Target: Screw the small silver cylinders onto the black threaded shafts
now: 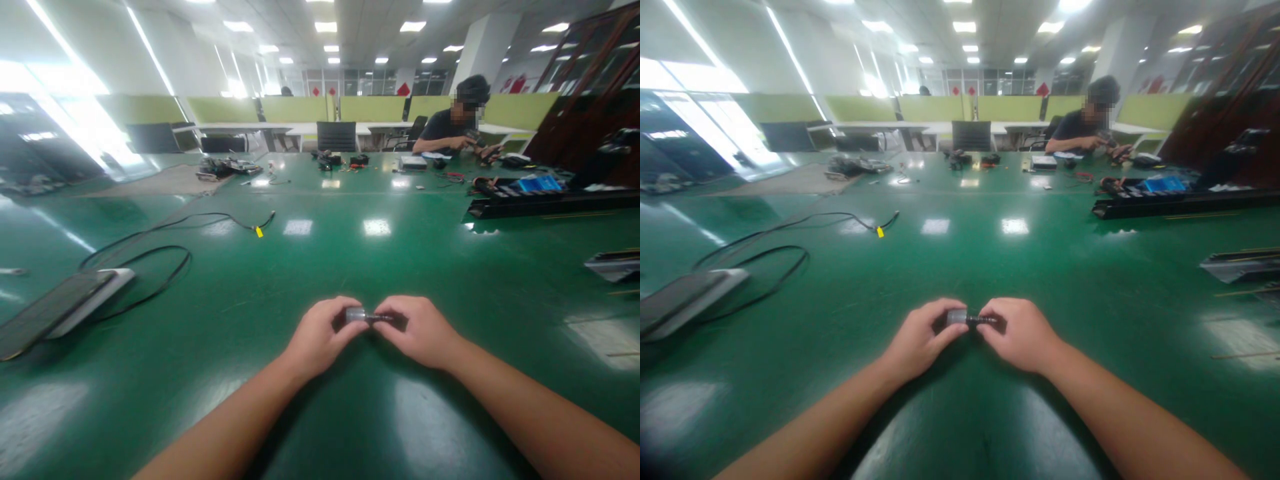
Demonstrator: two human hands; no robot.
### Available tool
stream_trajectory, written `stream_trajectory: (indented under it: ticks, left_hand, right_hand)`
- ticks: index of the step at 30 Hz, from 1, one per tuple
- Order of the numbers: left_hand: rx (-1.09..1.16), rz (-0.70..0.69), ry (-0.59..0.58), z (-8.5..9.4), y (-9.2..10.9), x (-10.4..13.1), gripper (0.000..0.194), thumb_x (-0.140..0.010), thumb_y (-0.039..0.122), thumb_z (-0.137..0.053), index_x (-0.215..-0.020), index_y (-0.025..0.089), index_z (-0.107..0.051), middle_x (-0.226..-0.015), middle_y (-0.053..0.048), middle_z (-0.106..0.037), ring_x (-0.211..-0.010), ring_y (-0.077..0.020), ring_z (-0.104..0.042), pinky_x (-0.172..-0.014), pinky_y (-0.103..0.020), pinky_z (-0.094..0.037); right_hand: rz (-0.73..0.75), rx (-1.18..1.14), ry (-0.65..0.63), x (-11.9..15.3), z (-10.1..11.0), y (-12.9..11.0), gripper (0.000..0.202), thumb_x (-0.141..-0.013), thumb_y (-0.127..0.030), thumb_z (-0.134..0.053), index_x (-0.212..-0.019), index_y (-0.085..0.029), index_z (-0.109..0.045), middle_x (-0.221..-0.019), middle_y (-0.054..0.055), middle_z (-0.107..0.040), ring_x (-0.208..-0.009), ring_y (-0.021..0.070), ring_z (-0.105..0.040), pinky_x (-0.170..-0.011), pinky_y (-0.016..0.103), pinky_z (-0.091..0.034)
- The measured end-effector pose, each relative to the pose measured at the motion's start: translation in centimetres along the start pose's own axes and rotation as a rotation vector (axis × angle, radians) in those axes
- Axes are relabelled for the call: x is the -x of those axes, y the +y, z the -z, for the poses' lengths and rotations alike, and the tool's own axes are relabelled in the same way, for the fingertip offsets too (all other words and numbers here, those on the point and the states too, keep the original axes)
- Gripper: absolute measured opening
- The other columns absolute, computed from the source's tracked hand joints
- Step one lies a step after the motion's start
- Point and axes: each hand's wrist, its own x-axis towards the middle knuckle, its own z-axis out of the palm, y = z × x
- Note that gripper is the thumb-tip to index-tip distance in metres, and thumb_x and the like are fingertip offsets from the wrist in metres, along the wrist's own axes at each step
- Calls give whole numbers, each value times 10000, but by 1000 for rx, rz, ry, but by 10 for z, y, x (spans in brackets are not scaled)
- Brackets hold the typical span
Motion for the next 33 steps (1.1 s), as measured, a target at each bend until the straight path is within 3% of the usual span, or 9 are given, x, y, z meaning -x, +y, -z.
stream_trajectory:
  ticks: [33]
  left_hand:
    - [13, 6, 9, 3, 1, -1, 203, -878, 356, -656, -1053, 255, -651, -984, 14, -699, -877, -168, -628, -785, -277, -450]
  right_hand:
    - [-22, 25, 29, 0, 2, -1, 65, -838, -215, -667, -884, -224, -712, -808, -2, -706, -728, 162, -629, -701, 274, -456]
